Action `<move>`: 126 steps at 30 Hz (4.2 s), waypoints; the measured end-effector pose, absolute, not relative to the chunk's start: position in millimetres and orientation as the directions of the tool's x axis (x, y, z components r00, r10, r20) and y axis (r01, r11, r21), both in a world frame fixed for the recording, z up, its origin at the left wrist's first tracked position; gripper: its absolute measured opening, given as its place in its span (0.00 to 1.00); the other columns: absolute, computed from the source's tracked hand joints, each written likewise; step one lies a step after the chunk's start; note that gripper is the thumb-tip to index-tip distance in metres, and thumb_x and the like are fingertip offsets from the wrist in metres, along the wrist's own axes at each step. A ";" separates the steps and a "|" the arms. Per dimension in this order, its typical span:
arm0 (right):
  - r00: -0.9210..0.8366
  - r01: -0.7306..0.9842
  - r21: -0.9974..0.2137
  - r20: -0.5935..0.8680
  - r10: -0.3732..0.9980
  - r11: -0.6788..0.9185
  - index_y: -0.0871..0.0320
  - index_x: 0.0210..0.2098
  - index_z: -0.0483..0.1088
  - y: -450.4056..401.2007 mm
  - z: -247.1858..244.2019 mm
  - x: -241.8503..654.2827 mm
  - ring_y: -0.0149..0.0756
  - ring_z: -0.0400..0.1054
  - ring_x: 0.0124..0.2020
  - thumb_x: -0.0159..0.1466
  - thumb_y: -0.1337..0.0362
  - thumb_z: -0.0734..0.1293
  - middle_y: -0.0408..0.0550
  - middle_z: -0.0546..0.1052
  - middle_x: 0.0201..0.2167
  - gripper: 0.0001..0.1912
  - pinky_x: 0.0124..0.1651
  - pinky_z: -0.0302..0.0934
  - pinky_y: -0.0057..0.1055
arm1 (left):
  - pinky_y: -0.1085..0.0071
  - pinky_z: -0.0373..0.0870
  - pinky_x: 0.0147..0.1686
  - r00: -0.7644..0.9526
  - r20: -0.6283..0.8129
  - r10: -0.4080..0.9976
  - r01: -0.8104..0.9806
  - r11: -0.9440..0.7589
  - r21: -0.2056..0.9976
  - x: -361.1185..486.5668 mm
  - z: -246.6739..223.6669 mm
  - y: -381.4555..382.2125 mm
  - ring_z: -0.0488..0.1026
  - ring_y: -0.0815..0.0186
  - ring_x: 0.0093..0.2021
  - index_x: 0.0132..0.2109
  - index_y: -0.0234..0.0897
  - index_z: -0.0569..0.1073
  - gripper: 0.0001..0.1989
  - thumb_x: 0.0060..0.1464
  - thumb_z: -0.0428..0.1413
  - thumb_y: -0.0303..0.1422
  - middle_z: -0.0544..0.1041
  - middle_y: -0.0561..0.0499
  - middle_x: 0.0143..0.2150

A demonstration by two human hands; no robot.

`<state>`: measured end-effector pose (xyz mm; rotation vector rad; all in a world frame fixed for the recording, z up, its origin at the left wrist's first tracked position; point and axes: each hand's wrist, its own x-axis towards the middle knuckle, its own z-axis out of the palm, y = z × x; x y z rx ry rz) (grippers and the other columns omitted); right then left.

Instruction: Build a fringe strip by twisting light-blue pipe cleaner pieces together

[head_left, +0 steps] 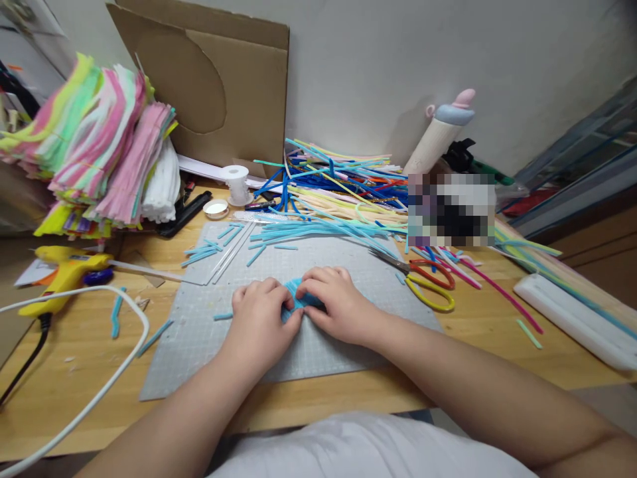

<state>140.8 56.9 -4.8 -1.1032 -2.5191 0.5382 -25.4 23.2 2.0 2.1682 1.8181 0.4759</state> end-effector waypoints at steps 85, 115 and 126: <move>-0.736 0.545 -0.355 0.231 0.636 0.759 0.54 0.34 0.71 60.4 -6.7 140.5 0.36 0.60 0.43 0.62 0.67 0.63 0.45 0.71 0.40 0.05 0.51 0.40 0.41 | 0.57 0.62 0.47 0.156 0.064 0.986 0.846 -0.167 0.506 -41.1 -7.0 16.1 0.67 0.55 0.49 0.47 0.40 0.65 0.19 0.46 0.56 0.34 0.71 0.46 0.46; -0.741 0.503 -0.371 0.281 0.610 0.781 0.54 0.34 0.72 59.8 -9.4 140.6 0.33 0.62 0.43 0.63 0.69 0.63 0.43 0.71 0.38 0.06 0.51 0.40 0.39 | 0.55 0.61 0.48 0.106 0.058 0.993 0.829 -0.120 0.547 -34.6 -2.1 14.6 0.69 0.55 0.50 0.46 0.38 0.66 0.18 0.45 0.55 0.32 0.73 0.46 0.46; -0.747 0.494 -0.338 0.307 0.590 0.801 0.55 0.32 0.70 57.9 -13.3 137.8 0.33 0.62 0.41 0.65 0.68 0.61 0.43 0.73 0.35 0.08 0.54 0.39 0.42 | 0.56 0.61 0.47 0.127 0.086 0.988 0.833 -0.153 0.531 -32.3 -6.2 17.2 0.69 0.55 0.48 0.45 0.38 0.67 0.17 0.46 0.57 0.33 0.73 0.47 0.44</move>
